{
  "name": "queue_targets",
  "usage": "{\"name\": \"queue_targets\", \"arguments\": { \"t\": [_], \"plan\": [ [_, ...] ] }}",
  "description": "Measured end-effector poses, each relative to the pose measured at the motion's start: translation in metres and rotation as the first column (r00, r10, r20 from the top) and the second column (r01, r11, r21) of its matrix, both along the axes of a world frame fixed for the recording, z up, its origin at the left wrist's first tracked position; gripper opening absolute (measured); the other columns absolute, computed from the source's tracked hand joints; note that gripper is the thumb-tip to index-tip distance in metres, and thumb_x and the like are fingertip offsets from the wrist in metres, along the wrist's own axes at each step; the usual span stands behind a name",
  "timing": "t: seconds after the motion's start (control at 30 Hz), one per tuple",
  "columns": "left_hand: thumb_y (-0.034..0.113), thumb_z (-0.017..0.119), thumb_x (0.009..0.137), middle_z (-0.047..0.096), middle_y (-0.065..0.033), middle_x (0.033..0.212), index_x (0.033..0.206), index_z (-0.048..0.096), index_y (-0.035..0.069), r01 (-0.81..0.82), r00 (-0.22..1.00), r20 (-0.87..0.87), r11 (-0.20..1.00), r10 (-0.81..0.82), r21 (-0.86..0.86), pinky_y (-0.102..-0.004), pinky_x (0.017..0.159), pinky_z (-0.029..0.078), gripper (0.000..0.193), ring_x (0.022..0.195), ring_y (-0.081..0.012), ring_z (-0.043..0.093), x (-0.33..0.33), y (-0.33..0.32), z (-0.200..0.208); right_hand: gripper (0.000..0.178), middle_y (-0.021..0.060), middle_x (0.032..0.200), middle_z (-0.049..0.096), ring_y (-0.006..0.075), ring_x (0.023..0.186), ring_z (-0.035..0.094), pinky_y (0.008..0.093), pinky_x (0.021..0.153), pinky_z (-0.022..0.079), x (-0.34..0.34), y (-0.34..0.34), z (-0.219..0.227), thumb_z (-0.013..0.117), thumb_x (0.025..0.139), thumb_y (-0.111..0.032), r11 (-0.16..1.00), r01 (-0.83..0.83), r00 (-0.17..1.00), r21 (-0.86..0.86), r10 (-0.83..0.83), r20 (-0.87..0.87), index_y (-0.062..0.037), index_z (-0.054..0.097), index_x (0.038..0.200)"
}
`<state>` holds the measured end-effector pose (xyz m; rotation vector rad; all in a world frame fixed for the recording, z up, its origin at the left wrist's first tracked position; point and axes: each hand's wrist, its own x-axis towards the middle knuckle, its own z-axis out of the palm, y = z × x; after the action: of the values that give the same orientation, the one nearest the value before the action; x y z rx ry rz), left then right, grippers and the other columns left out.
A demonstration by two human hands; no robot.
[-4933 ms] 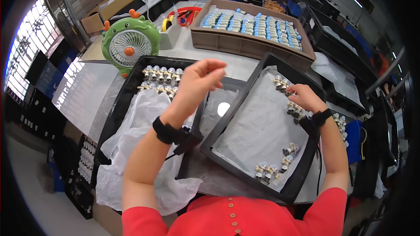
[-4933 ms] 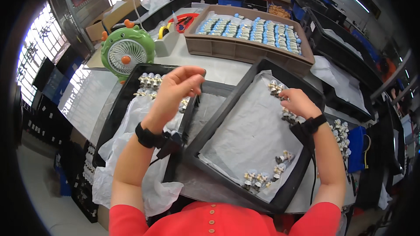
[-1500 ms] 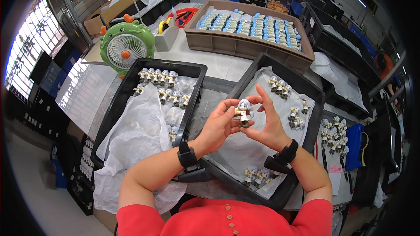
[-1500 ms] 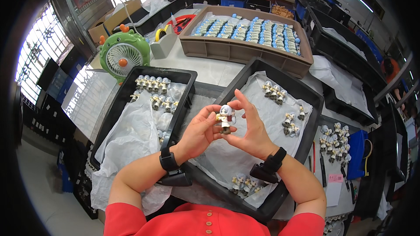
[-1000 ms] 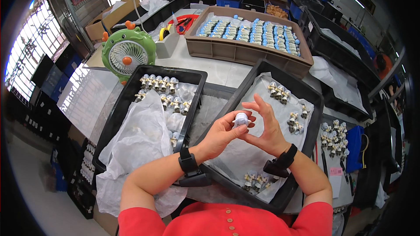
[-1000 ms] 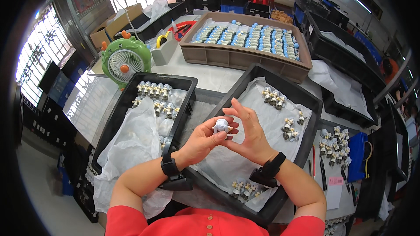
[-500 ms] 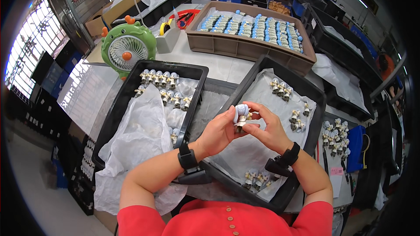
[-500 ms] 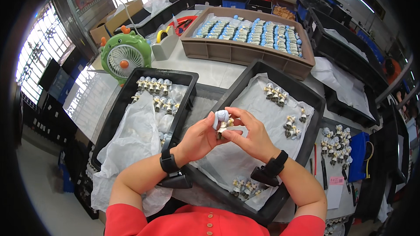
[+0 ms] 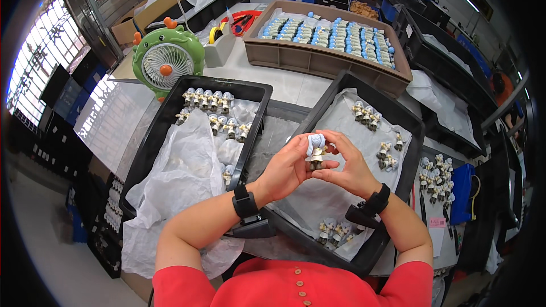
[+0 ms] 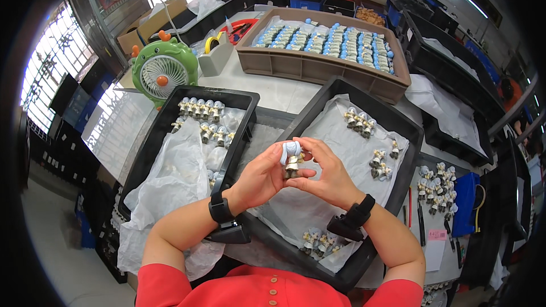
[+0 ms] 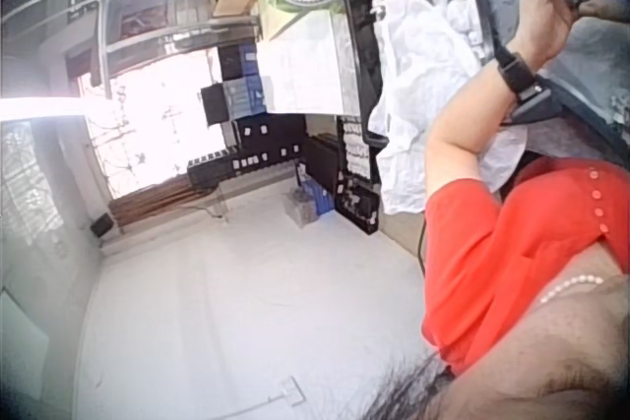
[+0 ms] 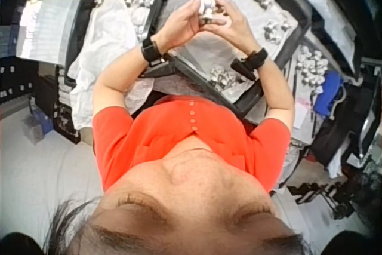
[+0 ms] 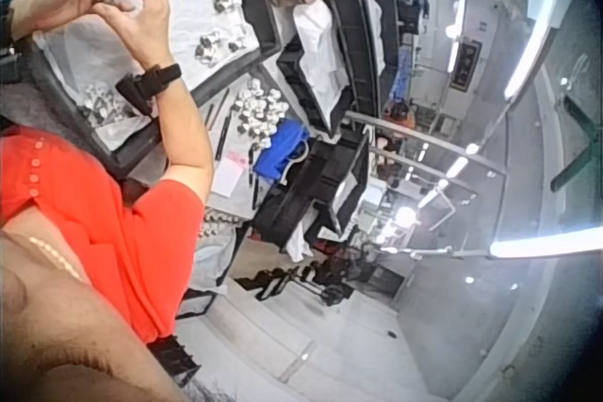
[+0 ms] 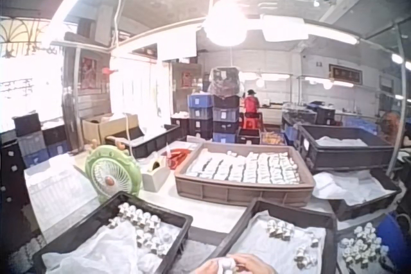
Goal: The person picks small cylindrical components from a black tray and wraps them individually in white tissue paper. They then place the wrapped items into a second black tray. The process is repeated for multiple units.
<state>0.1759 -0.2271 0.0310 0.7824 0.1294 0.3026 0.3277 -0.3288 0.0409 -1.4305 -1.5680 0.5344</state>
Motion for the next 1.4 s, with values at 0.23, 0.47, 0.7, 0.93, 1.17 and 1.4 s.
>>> {"name": "queue_targets", "arguments": {
  "t": [0.23, 0.47, 0.7, 0.93, 1.17, 1.4],
  "plan": [
    [0.033, 0.028, 0.099, 0.046, -0.0149, 0.128, 0.13, 0.035, 0.007, -0.015, 1.0, -0.013, 1.0, 0.015, -0.013, -0.0397, 0.088, 0.047, 0.041, 0.108, -0.0301, 0.055, -0.001, 0.001, -0.003, 0.077, 0.0101, 0.122, 0.049, 0.0236, 0.104, 0.052, 0.0347, 0.091, 0.042, -0.005, -0.002, 0.006, 0.082, 0.061, -0.018, 0.991, 0.095, 0.985, 0.093, -0.107, 0.133, -0.0079, 0.045, 0.128],
    [0.035, 0.029, 0.099, 0.047, -0.0119, 0.124, 0.126, 0.034, 0.007, -0.033, 0.999, -0.006, 0.999, 0.033, -0.005, -0.0358, 0.084, 0.048, 0.039, 0.106, -0.0265, 0.057, 0.0, 0.0, 0.002, 0.085, 0.01, 0.123, 0.048, 0.0242, 0.107, 0.051, 0.0354, 0.09, 0.042, -0.003, -0.002, 0.006, 0.083, 0.059, -0.019, 0.988, 0.068, 0.993, 0.135, -0.08, 0.087, -0.0081, 0.04, 0.131],
    [0.033, 0.027, 0.099, 0.045, -0.0138, 0.129, 0.128, 0.036, 0.005, -0.037, 0.999, -0.004, 0.999, 0.037, 0.005, -0.0371, 0.085, 0.048, 0.041, 0.109, -0.0272, 0.055, 0.001, 0.002, -0.003, 0.084, 0.0098, 0.122, 0.049, 0.0233, 0.105, 0.051, 0.0342, 0.087, 0.043, -0.004, -0.003, 0.005, 0.082, 0.06, -0.017, 0.992, 0.069, 0.993, 0.104, -0.079, 0.089, -0.009, 0.039, 0.132],
    [0.034, 0.031, 0.099, 0.048, -0.0119, 0.125, 0.132, 0.036, 0.004, 0.005, 1.0, 0.003, 0.996, -0.004, -0.084, -0.0344, 0.085, 0.047, 0.046, 0.104, -0.023, 0.056, 0.001, 0.001, 0.003, 0.084, 0.0085, 0.12, 0.051, 0.0231, 0.106, 0.051, 0.0349, 0.086, 0.043, -0.006, -0.002, 0.006, 0.081, 0.06, -0.015, 0.99, 0.071, 0.995, 0.125, -0.079, 0.066, -0.0094, 0.039, 0.132],
    [0.031, 0.038, 0.098, 0.054, -0.0065, 0.112, 0.132, 0.039, 0.005, 0.02, 1.0, 0.01, 0.999, -0.02, -0.047, -0.0333, 0.081, 0.046, 0.043, 0.097, -0.0199, 0.055, -0.001, 0.003, -0.004, 0.086, 0.0068, 0.116, 0.054, 0.0238, 0.106, 0.049, 0.036, 0.089, 0.04, -0.011, -0.004, 0.006, 0.08, 0.059, -0.011, 0.981, 0.051, 0.989, 0.188, -0.076, 0.13, -0.0093, 0.037, 0.133],
    [0.04, 0.029, 0.098, 0.054, -0.0112, 0.113, 0.128, 0.041, 0.005, 0.052, 0.998, -0.022, 0.989, -0.055, -0.139, -0.038, 0.088, 0.045, 0.047, 0.103, -0.0259, 0.054, 0.0, 0.002, -0.004, 0.087, 0.0097, 0.117, 0.052, 0.0256, 0.109, 0.048, 0.036, 0.095, 0.038, -0.011, -0.001, 0.003, 0.077, 0.059, -0.006, 0.958, 0.003, 0.976, 0.287, -0.064, 0.206, -0.0082, 0.034, 0.135]
  ]
}}
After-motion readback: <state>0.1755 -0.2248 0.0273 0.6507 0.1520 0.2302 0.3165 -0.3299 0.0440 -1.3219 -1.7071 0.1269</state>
